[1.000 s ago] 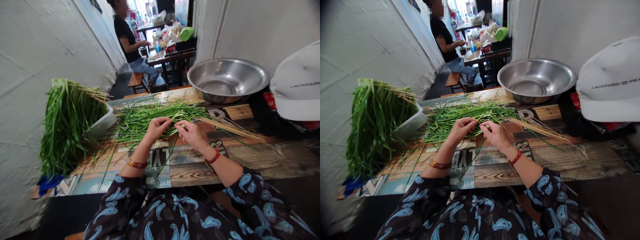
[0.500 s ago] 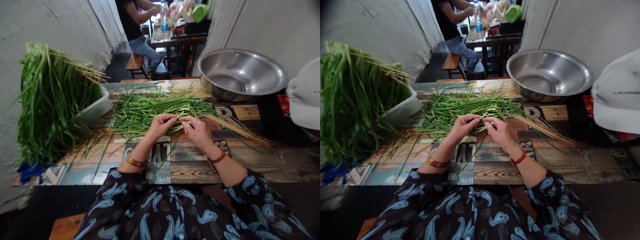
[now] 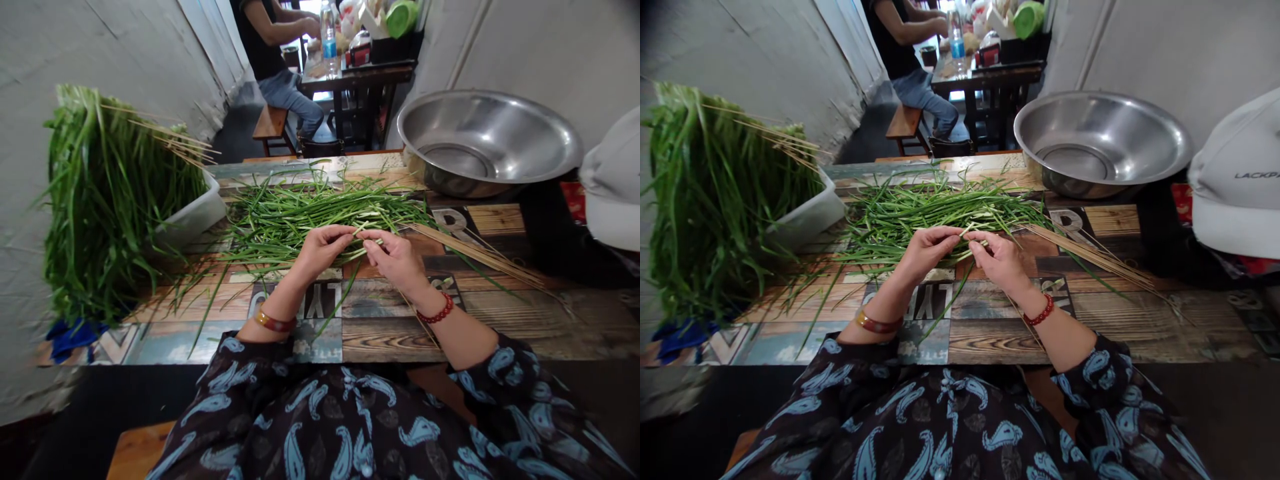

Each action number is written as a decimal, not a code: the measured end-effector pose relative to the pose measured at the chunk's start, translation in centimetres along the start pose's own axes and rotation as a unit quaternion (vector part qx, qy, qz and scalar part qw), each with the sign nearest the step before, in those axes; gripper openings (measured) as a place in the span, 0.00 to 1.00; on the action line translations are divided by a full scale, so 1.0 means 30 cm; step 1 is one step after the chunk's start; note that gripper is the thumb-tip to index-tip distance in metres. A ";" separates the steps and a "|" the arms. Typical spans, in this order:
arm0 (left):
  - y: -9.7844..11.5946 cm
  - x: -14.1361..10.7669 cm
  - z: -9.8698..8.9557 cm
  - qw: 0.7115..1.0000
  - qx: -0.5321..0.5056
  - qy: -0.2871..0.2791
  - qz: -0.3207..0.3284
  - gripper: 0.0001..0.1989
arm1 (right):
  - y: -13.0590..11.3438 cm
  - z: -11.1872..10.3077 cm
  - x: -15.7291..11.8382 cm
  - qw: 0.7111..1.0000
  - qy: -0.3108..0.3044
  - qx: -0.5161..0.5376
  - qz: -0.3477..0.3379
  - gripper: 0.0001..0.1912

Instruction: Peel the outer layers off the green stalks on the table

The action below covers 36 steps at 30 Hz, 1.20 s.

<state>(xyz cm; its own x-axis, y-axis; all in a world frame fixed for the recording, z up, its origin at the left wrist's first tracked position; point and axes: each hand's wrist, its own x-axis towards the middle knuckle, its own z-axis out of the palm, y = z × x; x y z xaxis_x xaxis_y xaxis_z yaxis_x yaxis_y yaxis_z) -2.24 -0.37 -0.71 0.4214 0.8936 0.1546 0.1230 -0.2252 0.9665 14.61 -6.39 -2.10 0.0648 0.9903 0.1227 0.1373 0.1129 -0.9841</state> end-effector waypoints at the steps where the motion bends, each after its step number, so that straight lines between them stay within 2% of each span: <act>1: -0.002 0.000 -0.001 1.000 0.000 0.000 0.000 0.12 | 0.002 0.001 0.001 1.000 -0.001 0.006 0.001 0.18; 9: -0.013 -0.001 -0.006 1.000 0.011 -0.002 0.015 0.12 | -0.001 0.004 0.001 0.999 -0.006 0.043 0.022 0.18; 17: -0.015 0.003 -0.008 0.992 0.088 -0.001 0.091 0.11 | -0.006 0.008 0.002 0.997 -0.002 0.061 0.037 0.19; 26: -0.020 -0.003 -0.001 0.953 0.235 0.030 0.187 0.10 | 0.008 0.008 0.008 0.998 -0.002 0.058 0.034 0.19; 29: -0.016 -0.010 -0.001 0.943 0.273 0.037 0.186 0.10 | 0.011 0.008 0.008 0.998 -0.004 0.054 0.040 0.20; 34: -0.011 -0.015 -0.005 0.931 0.314 0.043 0.181 0.10 | 0.010 0.008 0.005 0.998 -0.010 0.048 0.027 0.30; 36: -0.010 -0.015 -0.006 0.922 0.338 0.045 0.184 0.09 | 0.014 0.008 0.005 0.999 -0.019 0.039 0.020 0.29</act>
<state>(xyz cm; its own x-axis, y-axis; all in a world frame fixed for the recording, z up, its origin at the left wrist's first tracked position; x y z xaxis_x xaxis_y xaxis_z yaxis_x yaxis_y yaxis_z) -2.62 -0.64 -1.04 0.4736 0.7307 0.4918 0.5310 -0.6824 0.5024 14.43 -6.18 -2.52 0.0308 0.9963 0.0799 0.0586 0.0780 -0.9952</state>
